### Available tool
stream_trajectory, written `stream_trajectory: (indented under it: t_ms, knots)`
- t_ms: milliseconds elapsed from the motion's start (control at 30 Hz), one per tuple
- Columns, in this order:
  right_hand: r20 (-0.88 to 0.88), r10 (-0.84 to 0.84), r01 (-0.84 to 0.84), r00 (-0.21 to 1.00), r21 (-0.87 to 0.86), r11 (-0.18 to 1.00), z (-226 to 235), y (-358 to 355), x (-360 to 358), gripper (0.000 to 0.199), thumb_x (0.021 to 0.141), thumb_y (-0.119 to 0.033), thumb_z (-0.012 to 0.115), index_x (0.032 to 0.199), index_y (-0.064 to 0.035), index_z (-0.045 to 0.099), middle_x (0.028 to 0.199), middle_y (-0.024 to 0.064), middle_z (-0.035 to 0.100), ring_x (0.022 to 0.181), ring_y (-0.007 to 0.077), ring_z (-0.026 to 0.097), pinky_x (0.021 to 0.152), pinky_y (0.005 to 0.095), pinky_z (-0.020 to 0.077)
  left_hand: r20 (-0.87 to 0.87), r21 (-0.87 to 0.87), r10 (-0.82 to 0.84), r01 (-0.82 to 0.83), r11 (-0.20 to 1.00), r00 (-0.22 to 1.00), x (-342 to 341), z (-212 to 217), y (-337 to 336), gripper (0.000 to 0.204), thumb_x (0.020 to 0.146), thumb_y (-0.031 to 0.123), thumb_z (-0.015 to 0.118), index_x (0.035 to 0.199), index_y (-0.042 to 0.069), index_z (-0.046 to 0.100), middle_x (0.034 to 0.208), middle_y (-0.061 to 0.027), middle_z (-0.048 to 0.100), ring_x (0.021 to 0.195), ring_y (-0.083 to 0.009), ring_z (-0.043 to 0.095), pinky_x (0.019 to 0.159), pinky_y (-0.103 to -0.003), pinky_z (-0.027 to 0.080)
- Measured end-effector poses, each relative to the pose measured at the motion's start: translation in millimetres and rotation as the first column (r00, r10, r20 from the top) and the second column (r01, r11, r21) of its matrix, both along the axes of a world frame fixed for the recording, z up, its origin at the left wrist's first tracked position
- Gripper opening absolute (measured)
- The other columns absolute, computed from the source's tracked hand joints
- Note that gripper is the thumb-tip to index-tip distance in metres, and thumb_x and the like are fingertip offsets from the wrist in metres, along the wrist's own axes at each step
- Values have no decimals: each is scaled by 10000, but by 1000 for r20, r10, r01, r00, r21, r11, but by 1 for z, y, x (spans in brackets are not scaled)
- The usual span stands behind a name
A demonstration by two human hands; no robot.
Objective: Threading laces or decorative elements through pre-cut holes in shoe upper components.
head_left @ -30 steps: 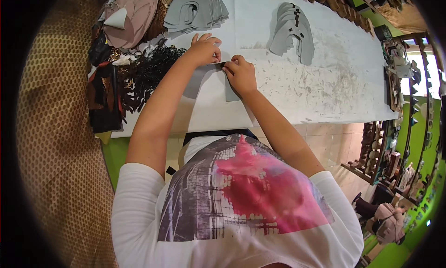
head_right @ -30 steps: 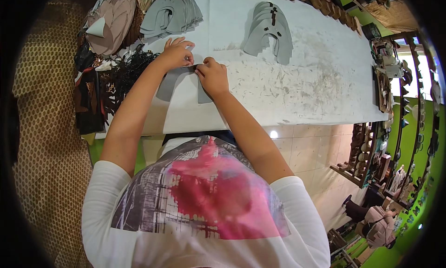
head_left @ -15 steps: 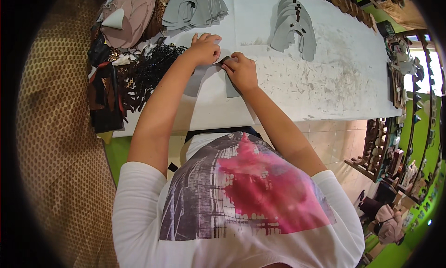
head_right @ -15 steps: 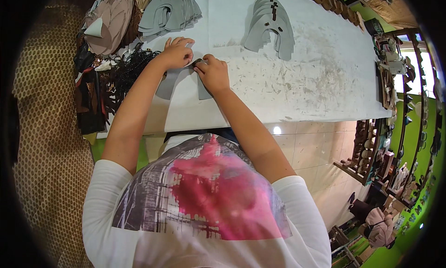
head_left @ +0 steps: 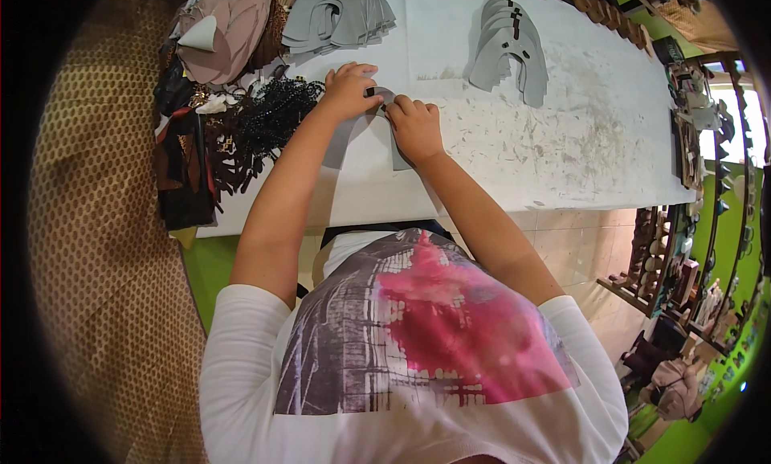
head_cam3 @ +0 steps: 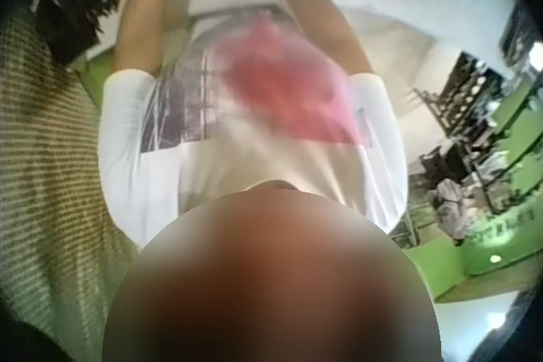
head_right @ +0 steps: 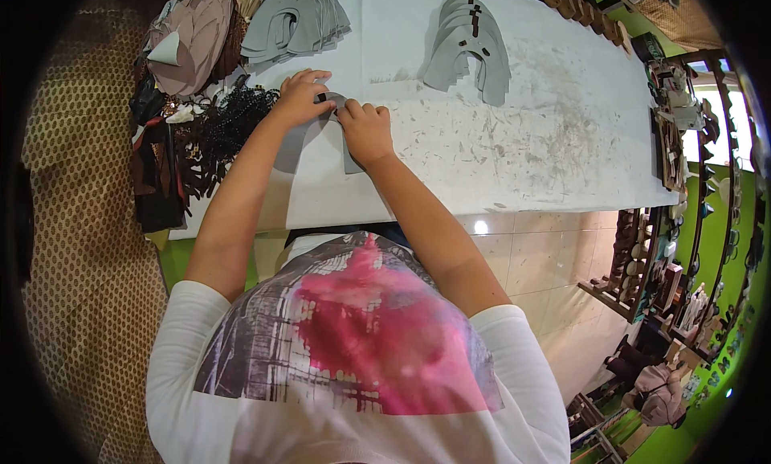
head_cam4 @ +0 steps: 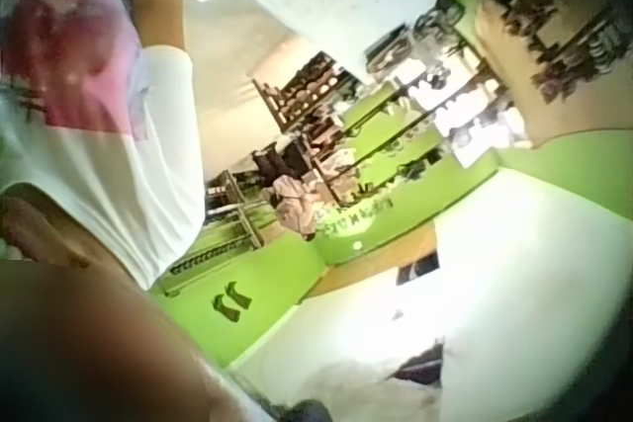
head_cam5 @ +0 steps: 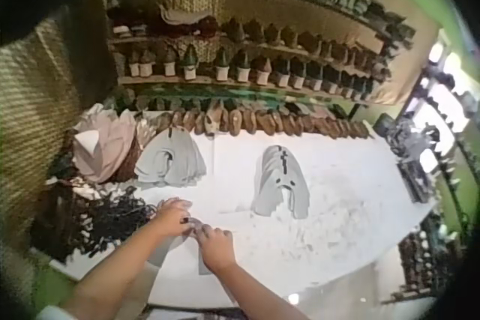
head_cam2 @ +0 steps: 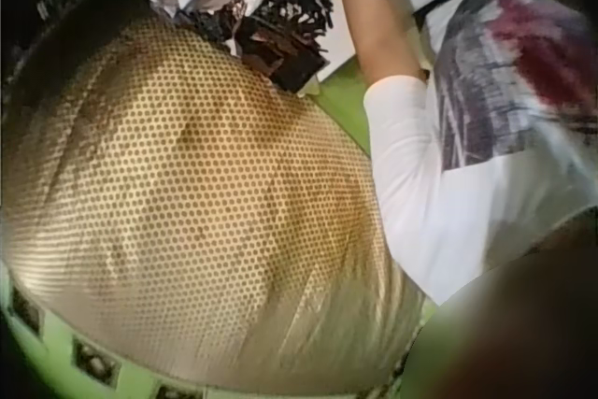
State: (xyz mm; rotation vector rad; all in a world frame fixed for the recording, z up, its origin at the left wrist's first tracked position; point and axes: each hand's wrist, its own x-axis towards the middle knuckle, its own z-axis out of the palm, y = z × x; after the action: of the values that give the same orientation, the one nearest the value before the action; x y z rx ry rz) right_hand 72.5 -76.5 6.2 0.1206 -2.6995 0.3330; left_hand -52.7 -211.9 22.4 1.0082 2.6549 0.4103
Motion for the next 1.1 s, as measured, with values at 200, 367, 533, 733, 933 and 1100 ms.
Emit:
stream_trajectory:
  t_ms: [200,367,533,733,933,1100]
  knots:
    - [44,28,-28,999,-3,1000,-3,4,-3,102,820,-205,556,878,-123,576,945,-14,554,782,171,547,727,374,365,0,84,45,-45,995,999,-1,-10,-1,340,680,402,697,859,113,696,1308,49,480,1295,-254,305,1017,-572,185]
    - [50,44,-43,998,-19,999,-3,6,-2,101,816,-200,563,873,-118,577,942,-11,557,790,170,549,729,377,368,-15,104,65,-63,993,998,-2,-12,-1,326,679,400,696,831,112,695,1301,57,488,1287,-237,323,1018,-556,196]
    - [63,63,-60,996,-58,997,-2,5,0,101,806,-201,582,870,-123,583,942,-14,563,813,169,556,738,375,374,-2,136,72,-71,988,997,-3,-16,-6,385,661,371,728,948,124,658,1285,18,498,1275,-242,342,1018,-546,213]
    - [16,-105,93,994,-607,789,2,18,-4,117,754,-33,534,831,-68,614,939,81,564,847,264,567,759,385,440,-223,220,223,-174,960,949,21,1,-6,484,694,352,715,1112,151,573,1271,-64,479,1232,-270,383,998,-520,264]
    - [74,-52,86,996,-579,811,7,16,-3,196,711,-6,522,838,-68,657,934,105,569,791,291,582,703,361,484,-271,152,312,-280,948,911,51,7,-22,427,743,315,677,1127,156,576,1307,-75,437,1254,-306,336,1013,-583,190]
    - [34,12,9,999,-543,840,8,14,-4,189,683,-23,561,807,-87,689,875,99,586,709,276,594,669,357,492,-240,153,389,-361,920,889,55,1,-24,404,747,309,671,1112,154,592,1311,-75,430,1275,-327,294,1019,-608,146]
